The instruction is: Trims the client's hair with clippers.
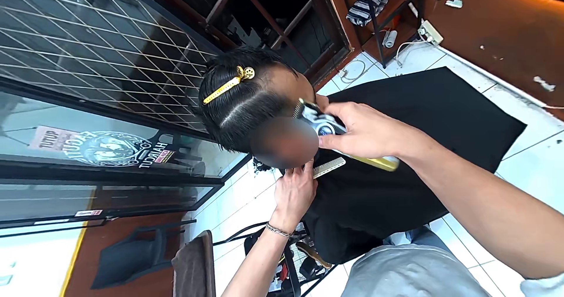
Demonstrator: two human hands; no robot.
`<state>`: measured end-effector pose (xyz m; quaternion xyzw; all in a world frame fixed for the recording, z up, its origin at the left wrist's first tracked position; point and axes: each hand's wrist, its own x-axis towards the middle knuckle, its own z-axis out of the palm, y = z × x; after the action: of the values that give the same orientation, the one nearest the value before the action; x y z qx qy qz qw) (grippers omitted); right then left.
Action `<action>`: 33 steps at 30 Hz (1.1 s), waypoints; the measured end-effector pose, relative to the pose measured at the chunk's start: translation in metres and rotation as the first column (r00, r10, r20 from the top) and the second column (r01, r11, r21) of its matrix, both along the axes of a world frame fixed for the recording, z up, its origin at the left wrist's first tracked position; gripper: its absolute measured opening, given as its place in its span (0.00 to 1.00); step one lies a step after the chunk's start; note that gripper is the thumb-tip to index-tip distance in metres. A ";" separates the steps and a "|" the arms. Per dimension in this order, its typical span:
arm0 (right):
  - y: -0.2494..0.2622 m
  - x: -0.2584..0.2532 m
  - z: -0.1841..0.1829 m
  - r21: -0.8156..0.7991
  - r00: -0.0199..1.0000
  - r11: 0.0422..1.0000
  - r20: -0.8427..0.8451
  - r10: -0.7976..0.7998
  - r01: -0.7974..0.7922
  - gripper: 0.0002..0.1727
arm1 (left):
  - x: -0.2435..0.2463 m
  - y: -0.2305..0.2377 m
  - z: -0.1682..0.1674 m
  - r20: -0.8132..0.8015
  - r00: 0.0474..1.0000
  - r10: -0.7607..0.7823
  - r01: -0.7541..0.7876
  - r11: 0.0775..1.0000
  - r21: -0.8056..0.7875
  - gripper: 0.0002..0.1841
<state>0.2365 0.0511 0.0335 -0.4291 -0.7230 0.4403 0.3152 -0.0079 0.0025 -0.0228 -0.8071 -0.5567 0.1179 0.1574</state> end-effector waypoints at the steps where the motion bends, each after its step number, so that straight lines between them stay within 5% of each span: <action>1: 0.000 -0.001 0.000 -0.051 0.994 0.999 0.105 0.019 -0.014 0.20 | 0.000 0.000 0.001 -0.006 1.000 0.009 -0.009 1.000 -0.012 0.42; 4: 0.001 -0.004 -0.001 -0.129 0.984 0.992 0.173 0.033 -0.011 0.22 | 0.001 0.001 0.001 0.000 1.000 0.000 0.000 1.000 -0.007 0.42; 8: -0.003 -0.008 0.001 0.023 0.989 0.998 -0.137 -0.058 0.062 0.24 | 0.001 0.000 0.000 -0.013 1.000 0.005 -0.005 1.000 -0.015 0.41; 14: -0.007 -0.009 -0.004 -0.116 0.989 0.993 0.146 0.015 0.002 0.21 | 0.001 0.000 0.000 -0.013 1.000 0.000 0.000 1.000 -0.011 0.39; 18: -0.015 -0.018 -0.004 0.019 0.986 0.996 -0.143 -0.088 0.092 0.24 | 0.001 -0.001 -0.001 -0.002 1.000 -0.024 0.024 1.000 -0.004 0.33; 23: -0.015 -0.018 -0.010 -0.125 0.990 0.992 0.142 0.005 0.013 0.20 | -0.002 0.000 -0.001 0.005 0.999 -0.041 0.041 0.999 0.017 0.33; 29: -0.022 -0.027 -0.013 0.090 0.972 0.986 -0.201 -0.118 0.138 0.25 | -0.001 0.001 -0.001 0.010 0.998 -0.055 0.055 0.998 0.006 0.30; 33: -0.022 -0.028 -0.018 -0.127 0.991 0.990 0.128 -0.039 0.055 0.21 | -0.003 0.001 -0.001 0.010 1.000 -0.026 0.026 1.000 -0.010 0.33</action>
<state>0.2085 0.0291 0.0153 -0.4923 -0.7008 0.4512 0.2509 -0.0109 0.0040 -0.0235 -0.8157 -0.5462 0.1147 0.1521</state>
